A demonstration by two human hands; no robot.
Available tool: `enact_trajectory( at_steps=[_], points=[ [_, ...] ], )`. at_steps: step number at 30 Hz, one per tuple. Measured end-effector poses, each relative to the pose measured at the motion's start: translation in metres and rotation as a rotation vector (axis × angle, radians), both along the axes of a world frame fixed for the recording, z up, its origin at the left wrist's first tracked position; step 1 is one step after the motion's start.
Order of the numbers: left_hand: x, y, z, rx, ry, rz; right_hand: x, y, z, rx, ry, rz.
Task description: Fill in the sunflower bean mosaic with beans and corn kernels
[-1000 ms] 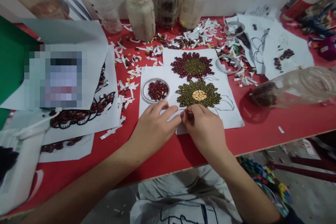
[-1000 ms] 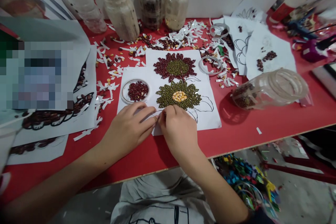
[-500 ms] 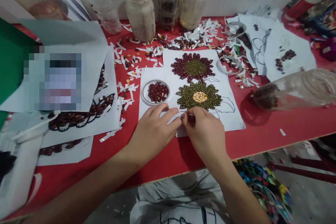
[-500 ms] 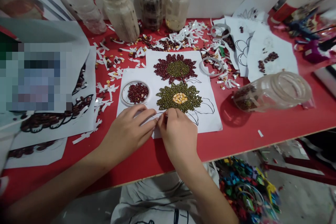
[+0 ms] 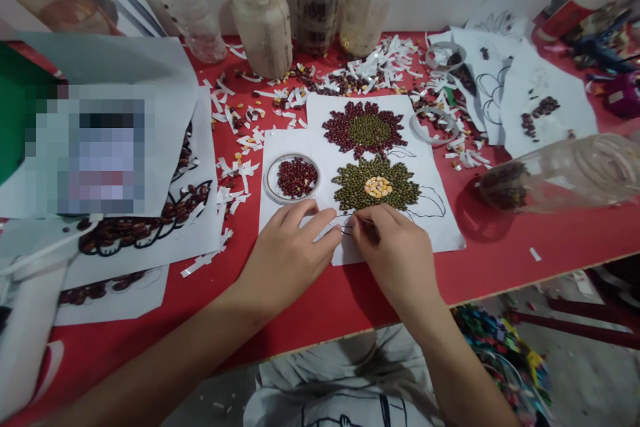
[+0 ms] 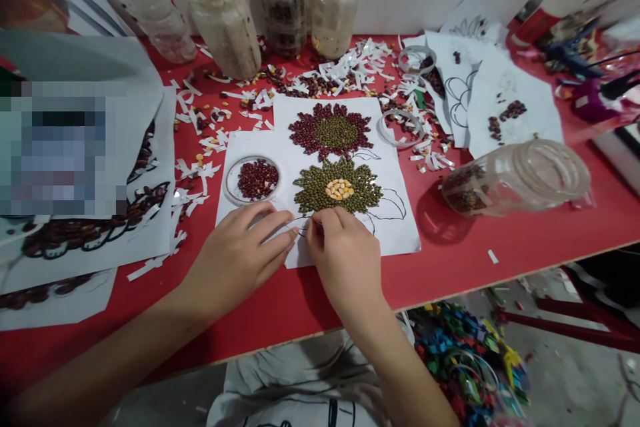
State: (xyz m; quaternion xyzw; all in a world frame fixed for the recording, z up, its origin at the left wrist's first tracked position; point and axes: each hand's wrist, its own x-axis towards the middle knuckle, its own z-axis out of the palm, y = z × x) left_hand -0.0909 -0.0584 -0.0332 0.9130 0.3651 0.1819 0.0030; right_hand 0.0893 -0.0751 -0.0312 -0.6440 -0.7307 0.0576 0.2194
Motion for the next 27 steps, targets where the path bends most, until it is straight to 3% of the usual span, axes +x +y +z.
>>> enact_trajectory(
  at_steps=[8,12,15,20,27],
  points=[
    [-0.003,0.002,-0.001,-0.01,-0.036,-0.01,0.008,-0.008,0.008,0.134,0.284,0.052],
    [-0.003,0.005,-0.003,0.016,-0.06,-0.023,0.022,-0.012,0.01,0.2,0.359,-0.006],
    [-0.001,0.006,-0.005,0.026,-0.071,-0.035,0.033,-0.015,0.008,0.212,0.307,0.051],
    [0.004,0.007,-0.005,0.05,-0.045,-0.051,0.049,-0.022,0.001,0.213,0.105,0.313],
    [0.006,0.008,-0.007,0.064,-0.038,-0.1,0.052,-0.027,-0.001,0.24,-0.046,0.403]
  ],
)
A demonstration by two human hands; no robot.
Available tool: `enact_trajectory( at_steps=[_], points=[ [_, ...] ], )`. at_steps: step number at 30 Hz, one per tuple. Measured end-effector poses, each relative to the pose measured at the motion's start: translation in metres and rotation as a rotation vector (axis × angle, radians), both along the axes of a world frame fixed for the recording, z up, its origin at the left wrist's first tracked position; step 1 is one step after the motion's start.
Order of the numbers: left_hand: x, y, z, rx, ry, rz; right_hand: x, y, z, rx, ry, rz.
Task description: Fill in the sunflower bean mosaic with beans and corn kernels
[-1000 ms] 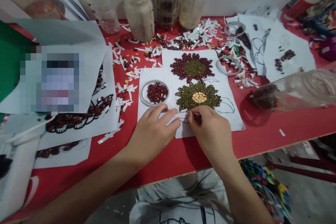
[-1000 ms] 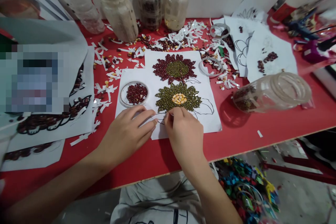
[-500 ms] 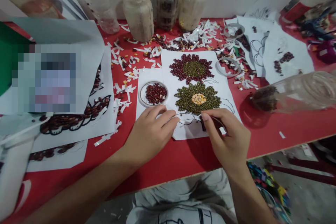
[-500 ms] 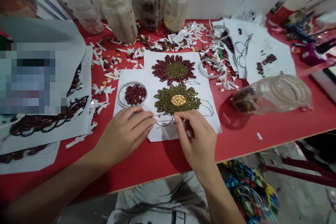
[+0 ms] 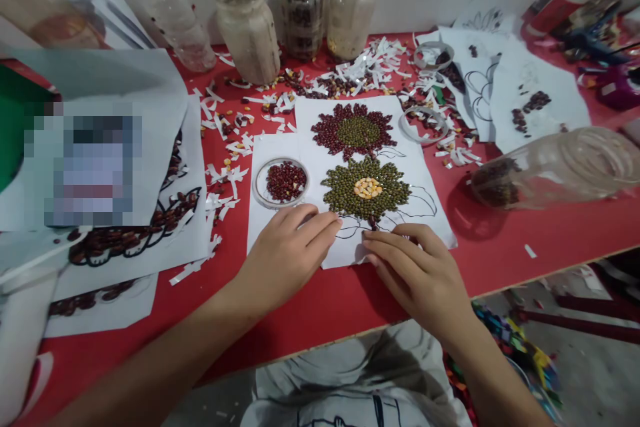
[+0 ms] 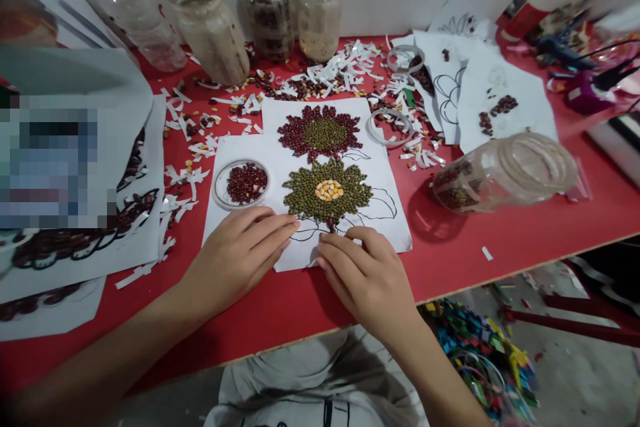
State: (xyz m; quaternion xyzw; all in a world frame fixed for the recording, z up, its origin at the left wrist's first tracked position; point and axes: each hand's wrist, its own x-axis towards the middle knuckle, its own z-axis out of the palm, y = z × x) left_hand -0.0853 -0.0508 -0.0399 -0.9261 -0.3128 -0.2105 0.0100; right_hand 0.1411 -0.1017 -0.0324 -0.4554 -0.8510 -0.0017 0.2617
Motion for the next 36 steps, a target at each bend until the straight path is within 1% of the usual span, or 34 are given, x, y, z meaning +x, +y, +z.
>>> enact_trajectory(
  at_steps=[8,11,14,18,28,36],
  points=[
    [0.0013,0.0032,0.0012,-0.017,-0.006,-0.021,-0.0034,0.003,0.0015,-0.003,-0.071,-0.019],
    [0.0026,0.0039,0.002,-0.021,0.006,-0.03,-0.0046,0.0015,0.0012,0.012,-0.064,0.006],
    [0.0029,0.0036,0.0024,-0.019,0.012,-0.031,-0.0062,0.001,-0.0002,-0.015,-0.073,0.02],
    [0.0017,0.003,0.0022,-0.009,0.013,-0.045,-0.0071,0.0028,-0.0012,-0.017,-0.087,-0.015],
    [0.0035,0.0043,0.0005,-0.016,0.007,-0.069,-0.0043,0.003,-0.0017,-0.01,-0.074,-0.049],
    [0.0031,0.0026,0.0046,0.007,0.035,-0.068,-0.007,0.0032,-0.0023,-0.049,-0.066,-0.058]
  ],
)
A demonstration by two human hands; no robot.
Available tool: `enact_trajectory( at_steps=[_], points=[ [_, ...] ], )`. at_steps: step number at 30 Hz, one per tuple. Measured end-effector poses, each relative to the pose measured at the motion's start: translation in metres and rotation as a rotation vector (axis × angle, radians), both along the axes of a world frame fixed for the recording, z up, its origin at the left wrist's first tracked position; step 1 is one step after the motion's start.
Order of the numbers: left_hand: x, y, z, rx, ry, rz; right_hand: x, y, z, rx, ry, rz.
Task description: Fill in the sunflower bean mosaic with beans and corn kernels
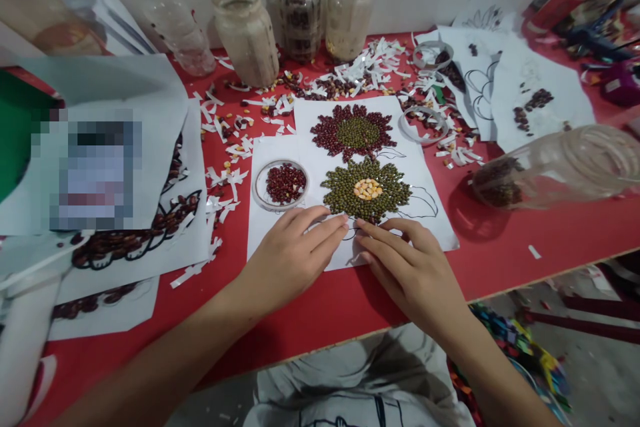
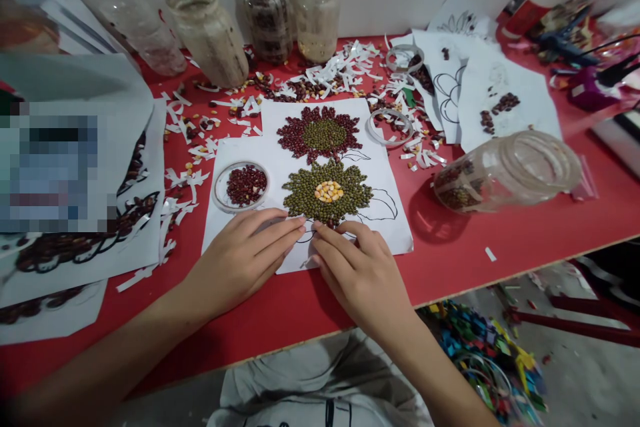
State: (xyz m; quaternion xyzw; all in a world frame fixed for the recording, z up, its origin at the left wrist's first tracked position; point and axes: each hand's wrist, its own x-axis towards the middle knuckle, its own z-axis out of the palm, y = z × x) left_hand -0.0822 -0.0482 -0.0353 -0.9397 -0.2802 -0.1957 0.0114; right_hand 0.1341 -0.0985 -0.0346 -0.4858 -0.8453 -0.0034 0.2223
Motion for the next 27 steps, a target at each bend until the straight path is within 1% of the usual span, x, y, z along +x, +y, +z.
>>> enact_trajectory(
  at_steps=[7,11,16,23,27],
  points=[
    [0.0013,-0.0003,0.0002,-0.003,-0.014,0.014,0.0038,-0.0012,0.0006,0.011,0.057,-0.007],
    [0.0015,-0.0008,0.0008,0.001,-0.003,0.003,0.0035,-0.0005,0.0005,0.011,0.026,0.008],
    [0.0014,-0.0013,-0.0006,0.029,0.004,-0.009,0.0024,0.0,-0.0006,0.005,0.012,-0.009],
    [0.0021,-0.003,0.0012,0.003,0.009,0.024,0.0021,0.0006,-0.0002,0.015,0.029,-0.027],
    [0.0022,-0.003,0.0014,-0.014,0.023,0.017,0.001,0.0009,-0.0004,0.011,0.018,-0.032]
  ],
)
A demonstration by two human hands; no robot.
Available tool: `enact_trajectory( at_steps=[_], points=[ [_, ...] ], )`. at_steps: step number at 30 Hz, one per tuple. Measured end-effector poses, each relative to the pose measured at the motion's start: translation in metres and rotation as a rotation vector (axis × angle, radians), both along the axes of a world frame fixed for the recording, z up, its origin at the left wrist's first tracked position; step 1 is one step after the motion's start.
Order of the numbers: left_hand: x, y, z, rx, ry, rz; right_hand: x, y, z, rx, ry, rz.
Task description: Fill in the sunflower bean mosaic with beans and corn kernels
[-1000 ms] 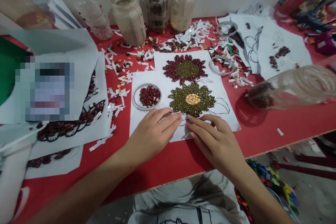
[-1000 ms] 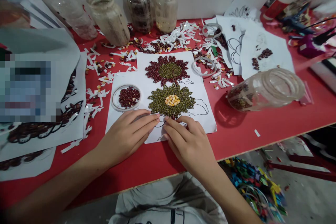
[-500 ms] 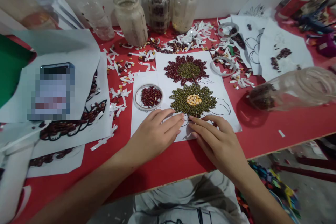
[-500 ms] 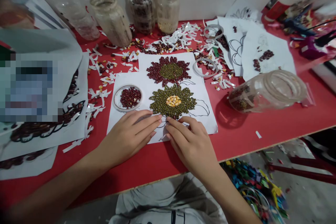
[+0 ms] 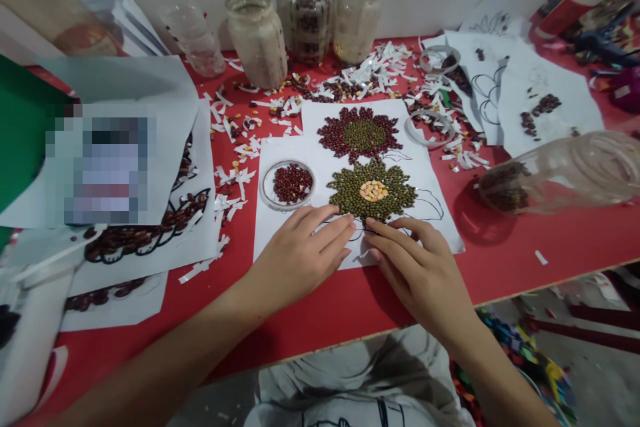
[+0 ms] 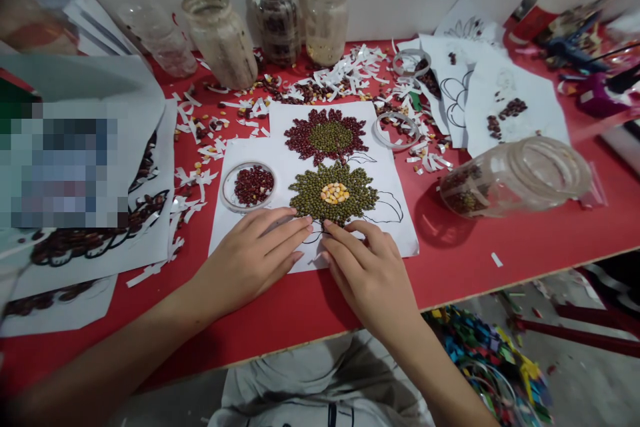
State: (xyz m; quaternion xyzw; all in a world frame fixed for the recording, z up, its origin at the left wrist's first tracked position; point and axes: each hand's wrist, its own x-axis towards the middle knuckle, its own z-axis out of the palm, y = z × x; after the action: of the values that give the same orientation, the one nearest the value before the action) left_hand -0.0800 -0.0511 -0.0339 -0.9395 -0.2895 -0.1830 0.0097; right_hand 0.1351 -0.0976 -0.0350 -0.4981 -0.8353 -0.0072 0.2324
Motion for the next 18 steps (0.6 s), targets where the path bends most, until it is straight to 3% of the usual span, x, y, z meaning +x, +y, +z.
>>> enact_trajectory(
  at_steps=[18],
  points=[
    [0.0025,0.0006,-0.002,-0.003,-0.016,-0.039,0.0002,0.0038,-0.0025,0.002,-0.011,-0.024]
  ],
)
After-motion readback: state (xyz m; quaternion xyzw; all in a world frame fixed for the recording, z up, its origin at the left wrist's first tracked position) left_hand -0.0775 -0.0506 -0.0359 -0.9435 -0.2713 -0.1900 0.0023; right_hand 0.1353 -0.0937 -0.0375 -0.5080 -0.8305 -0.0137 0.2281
